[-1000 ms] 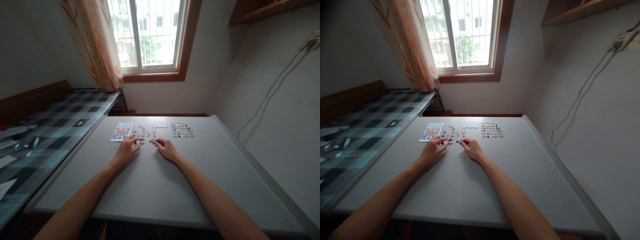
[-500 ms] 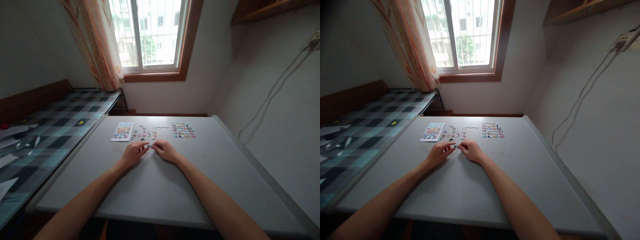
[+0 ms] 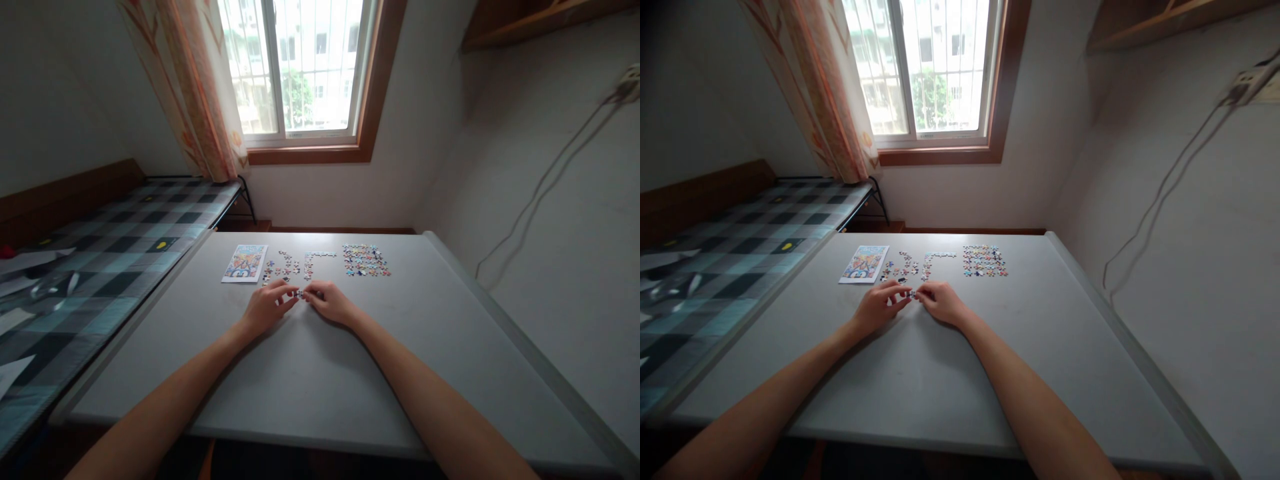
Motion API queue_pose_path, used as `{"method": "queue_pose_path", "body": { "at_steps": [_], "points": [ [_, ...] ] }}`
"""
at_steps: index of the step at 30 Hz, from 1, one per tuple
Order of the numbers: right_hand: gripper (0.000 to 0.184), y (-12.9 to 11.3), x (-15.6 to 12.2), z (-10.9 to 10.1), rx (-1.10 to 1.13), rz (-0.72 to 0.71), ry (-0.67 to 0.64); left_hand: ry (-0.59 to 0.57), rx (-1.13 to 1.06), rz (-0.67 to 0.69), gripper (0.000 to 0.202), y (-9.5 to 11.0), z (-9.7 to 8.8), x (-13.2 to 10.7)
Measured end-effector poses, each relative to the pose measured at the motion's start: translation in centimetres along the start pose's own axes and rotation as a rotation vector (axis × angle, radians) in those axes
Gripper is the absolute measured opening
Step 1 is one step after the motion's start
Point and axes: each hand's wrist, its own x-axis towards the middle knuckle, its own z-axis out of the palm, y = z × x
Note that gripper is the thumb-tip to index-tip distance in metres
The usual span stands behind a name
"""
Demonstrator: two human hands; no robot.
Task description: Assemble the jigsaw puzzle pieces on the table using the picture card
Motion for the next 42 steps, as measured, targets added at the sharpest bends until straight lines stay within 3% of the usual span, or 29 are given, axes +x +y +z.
{"method": "queue_pose_path", "body": {
  "at_steps": [12, 18, 28, 42],
  "points": [
    [0.018, 0.3, 0.1, 0.0, 0.066, 0.022, 0.020, 0.015, 0.006, -0.015, 0.021, -0.1, 0.0, 0.1],
    [0.015, 0.6, 0.1, 0.2, 0.081, 0.021, 0.098, 0.015, -0.004, -0.014, 0.021, -0.3, 0.0, 0.1],
    [0.007, 0.6, 0.1, 0.3, 0.049, -0.108, 0.164, 0.018, 0.000, -0.024, 0.019, -0.1, -0.1, 0.0],
    [0.009, 1.0, 0.2, 0.7, -0.025, -0.138, 0.169, 0.016, 0.014, -0.002, 0.022, -0.2, 0.0, 0.1]
  ]
}}
